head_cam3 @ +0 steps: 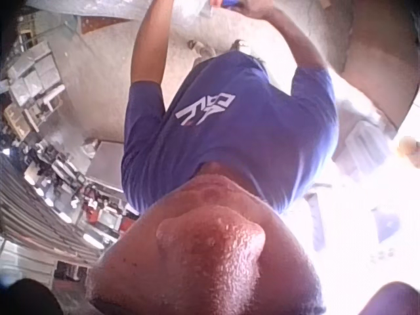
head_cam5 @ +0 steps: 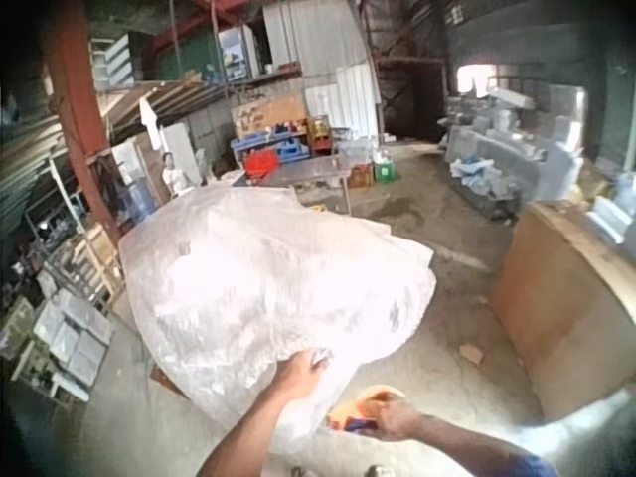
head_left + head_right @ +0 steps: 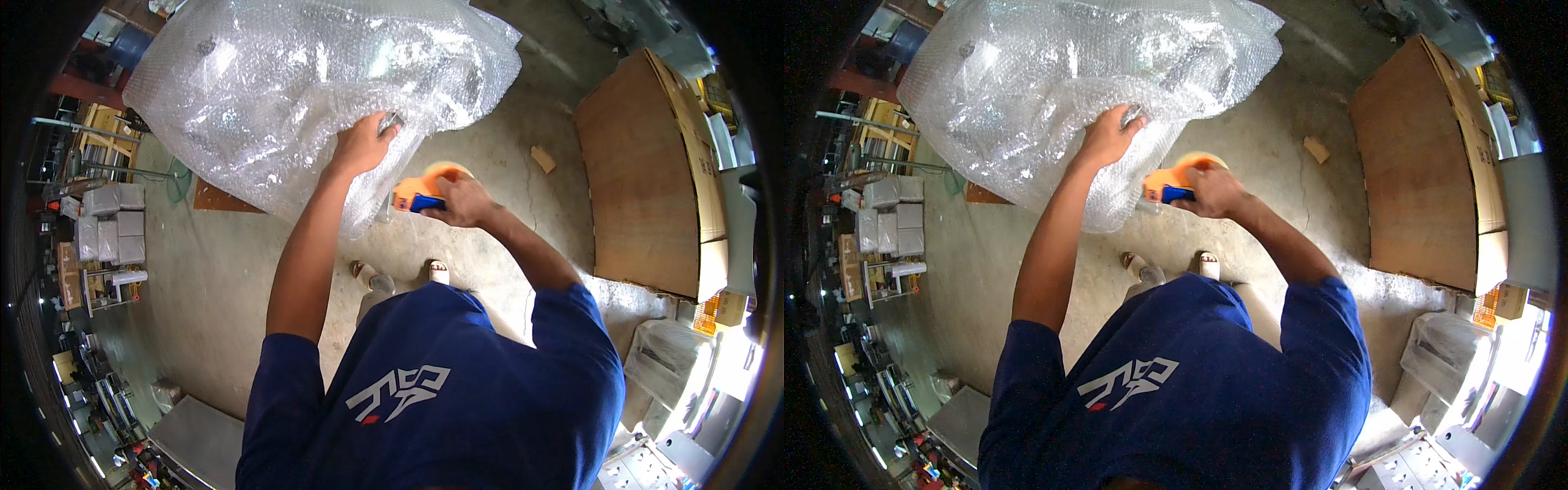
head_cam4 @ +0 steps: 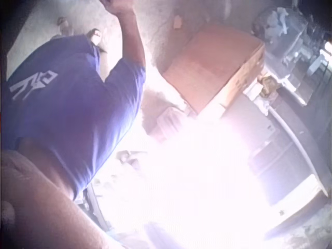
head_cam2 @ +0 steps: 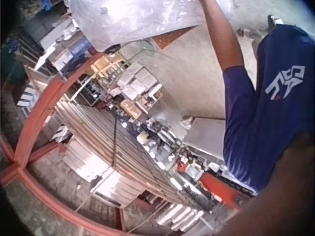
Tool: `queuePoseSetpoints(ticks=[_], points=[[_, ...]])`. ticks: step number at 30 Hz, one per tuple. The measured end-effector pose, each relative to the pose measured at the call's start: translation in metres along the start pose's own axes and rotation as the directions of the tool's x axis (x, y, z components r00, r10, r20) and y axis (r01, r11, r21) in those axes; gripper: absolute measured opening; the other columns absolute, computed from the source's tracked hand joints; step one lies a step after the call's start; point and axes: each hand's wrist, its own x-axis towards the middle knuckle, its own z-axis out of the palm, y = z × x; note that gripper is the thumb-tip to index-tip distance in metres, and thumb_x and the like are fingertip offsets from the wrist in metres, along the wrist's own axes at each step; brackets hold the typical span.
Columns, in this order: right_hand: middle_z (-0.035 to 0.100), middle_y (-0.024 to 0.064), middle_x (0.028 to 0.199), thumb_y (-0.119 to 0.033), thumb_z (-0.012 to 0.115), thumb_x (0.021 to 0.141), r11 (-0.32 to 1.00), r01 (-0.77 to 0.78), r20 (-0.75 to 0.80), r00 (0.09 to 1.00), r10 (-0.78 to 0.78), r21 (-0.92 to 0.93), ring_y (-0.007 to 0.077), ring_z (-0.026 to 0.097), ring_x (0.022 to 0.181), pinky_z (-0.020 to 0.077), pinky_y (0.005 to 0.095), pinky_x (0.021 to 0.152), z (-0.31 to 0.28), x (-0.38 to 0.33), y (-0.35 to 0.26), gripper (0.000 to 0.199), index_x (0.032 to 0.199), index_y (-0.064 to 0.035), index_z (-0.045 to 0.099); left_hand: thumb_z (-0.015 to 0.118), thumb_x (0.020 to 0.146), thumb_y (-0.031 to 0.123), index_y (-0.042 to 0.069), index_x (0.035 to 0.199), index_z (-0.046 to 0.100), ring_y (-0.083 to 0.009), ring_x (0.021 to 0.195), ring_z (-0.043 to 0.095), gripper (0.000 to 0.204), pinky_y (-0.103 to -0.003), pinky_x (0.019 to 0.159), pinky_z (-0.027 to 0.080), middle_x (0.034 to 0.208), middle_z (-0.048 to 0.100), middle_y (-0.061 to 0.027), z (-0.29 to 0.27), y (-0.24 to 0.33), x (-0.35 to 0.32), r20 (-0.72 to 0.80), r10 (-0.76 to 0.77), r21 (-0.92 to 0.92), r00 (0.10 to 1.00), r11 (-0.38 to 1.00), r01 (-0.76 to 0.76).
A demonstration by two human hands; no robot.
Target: The person wraps a large metal kitchen hood with bubble wrap, securing it with packing tape. They pull the bubble wrap from a roll, cover the hood, and apply tape to hold the wrap in place.
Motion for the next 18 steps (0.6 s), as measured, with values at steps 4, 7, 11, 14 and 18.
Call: queuePoseSetpoints(ticks=[4, 7, 11, 14, 18], points=[[0.067, 0.0227, 0.078, -0.059, 0.056, 0.09, 0.963, 0.186, -0.058, 0.978, -0.201, -0.196, 0.0393, 0.065, 0.099, 0.0477, 0.0438, 0.092, -0.015, 0.037, -0.01, 0.073, 0.11, 0.0112, 0.055, 0.061, 0.093, 0.044, 0.001, 0.129, 0.058, -0.0383, 0.116, 0.059, 0.056, -0.043, 0.099, 0.045, 0.124, 0.061, -0.0252, -0.001, 0.006, 0.0, 0.026, -0.002, -0.034, 1.0, 0.999, 0.003], [0.068, 0.0228, 0.081, -0.063, 0.057, 0.087, 0.986, 0.087, 0.046, 0.996, -0.082, -0.14, 0.0365, 0.067, 0.092, 0.0491, 0.0422, 0.089, -0.033, 0.052, -0.019, 0.078, 0.108, 0.0118, 0.056, 0.06, 0.093, 0.044, 0.002, 0.127, 0.06, -0.0373, 0.114, 0.06, 0.054, -0.042, 0.097, 0.046, 0.122, 0.063, -0.0236, -0.001, 0.002, -0.002, 0.02, -0.019, -0.064, 1.0, 0.998, 0.02], [0.07, 0.0225, 0.089, -0.071, 0.052, 0.086, 0.986, -0.049, -0.001, 0.999, 0.049, -0.157, 0.0315, 0.069, 0.089, 0.0504, 0.04, 0.087, -0.024, 0.066, 0.011, 0.082, 0.104, 0.0082, 0.062, 0.059, 0.093, 0.047, 0.001, 0.125, 0.061, -0.0383, 0.112, 0.061, 0.056, -0.042, 0.095, 0.047, 0.119, 0.064, -0.0239, 0.001, -0.002, -0.006, 0.002, -0.03, -0.078, 1.0, 0.997, 0.03], [0.072, 0.0137, 0.101, -0.07, 0.048, 0.089, 0.958, -0.186, 0.152, 0.963, 0.222, -0.217, 0.0316, 0.068, 0.096, 0.048, 0.0414, 0.094, -0.027, 0.089, 0.065, 0.073, 0.122, -0.0066, 0.061, 0.058, 0.094, 0.048, 0.0, 0.124, 0.06, -0.0391, 0.111, 0.061, 0.057, -0.042, 0.094, 0.047, 0.117, 0.064, -0.0242, -0.008, 0.017, -0.006, 0.076, -0.098, -0.041, 0.992, 0.994, 0.101], [0.066, 0.0103, 0.121, -0.057, 0.05, 0.091, 0.924, 0.085, -0.496, 0.824, -0.276, -0.373, 0.0322, 0.059, 0.115, 0.0426, 0.0436, 0.102, -0.012, 0.107, 0.124, 0.054, 0.126, -0.0176, 0.062, 0.057, 0.095, 0.049, 0.0, 0.126, 0.06, -0.0372, 0.11, 0.062, 0.058, -0.042, 0.094, 0.048, 0.118, 0.065, -0.0238, -0.01, 0.015, -0.006, 0.097, -0.096, -0.046, 0.991, 0.994, 0.101]])
